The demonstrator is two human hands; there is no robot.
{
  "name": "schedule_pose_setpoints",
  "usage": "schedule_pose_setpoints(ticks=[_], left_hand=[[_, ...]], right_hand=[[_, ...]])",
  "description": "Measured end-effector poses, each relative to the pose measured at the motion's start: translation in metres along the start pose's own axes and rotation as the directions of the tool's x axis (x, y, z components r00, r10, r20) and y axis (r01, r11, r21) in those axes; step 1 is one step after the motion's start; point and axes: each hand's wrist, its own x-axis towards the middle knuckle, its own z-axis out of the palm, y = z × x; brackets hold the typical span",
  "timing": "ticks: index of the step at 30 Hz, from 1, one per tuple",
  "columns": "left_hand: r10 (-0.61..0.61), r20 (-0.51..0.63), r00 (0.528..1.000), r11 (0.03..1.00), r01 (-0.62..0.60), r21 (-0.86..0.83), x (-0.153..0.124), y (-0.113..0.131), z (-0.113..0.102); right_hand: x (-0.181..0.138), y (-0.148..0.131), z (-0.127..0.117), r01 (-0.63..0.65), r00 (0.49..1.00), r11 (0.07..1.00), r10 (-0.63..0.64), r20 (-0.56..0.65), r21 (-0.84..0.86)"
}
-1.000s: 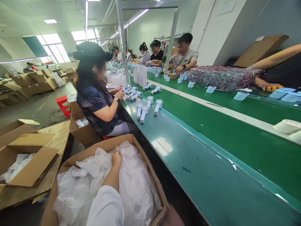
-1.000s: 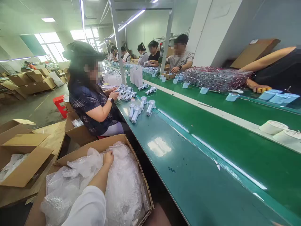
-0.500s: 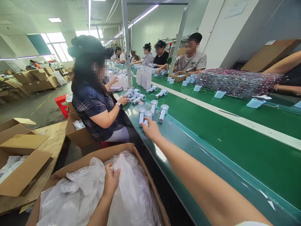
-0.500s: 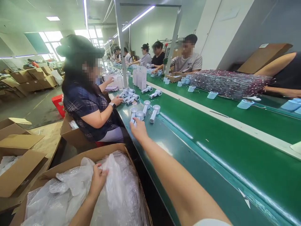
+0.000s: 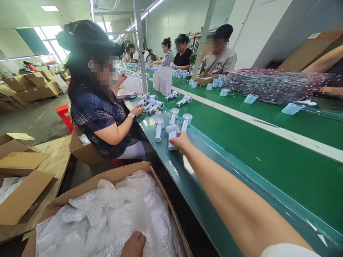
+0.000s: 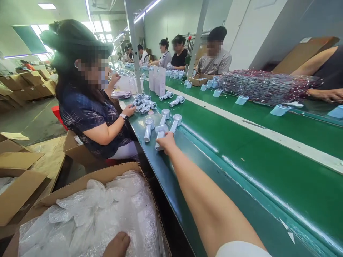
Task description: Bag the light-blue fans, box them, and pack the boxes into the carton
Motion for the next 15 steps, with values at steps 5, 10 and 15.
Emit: schedule_pose_setpoints(ticks=[5,10,15], left_hand=[[-0.053,-0.402,0.914,0.916,-0.116,-0.384,-0.012,0.028,-0.063],[-0.13,-0.424,0.896,0.448,-0.329,-0.832,-0.027,0.067,-0.108],[0.062,-0.38,0.923,0.347,-0.377,-0.859,-0.069,0.086,-0.122]], right_hand=[[-0.084,0.001,-0.051,-0.143,0.971,0.952,0.082,0.225,0.269],[-0.219,0.042,-0.065,-0.355,0.844,0.854,0.119,0.523,0.379],[-0.315,0.116,-0.062,-0.546,0.684,0.749,0.14,0.715,0.375]])
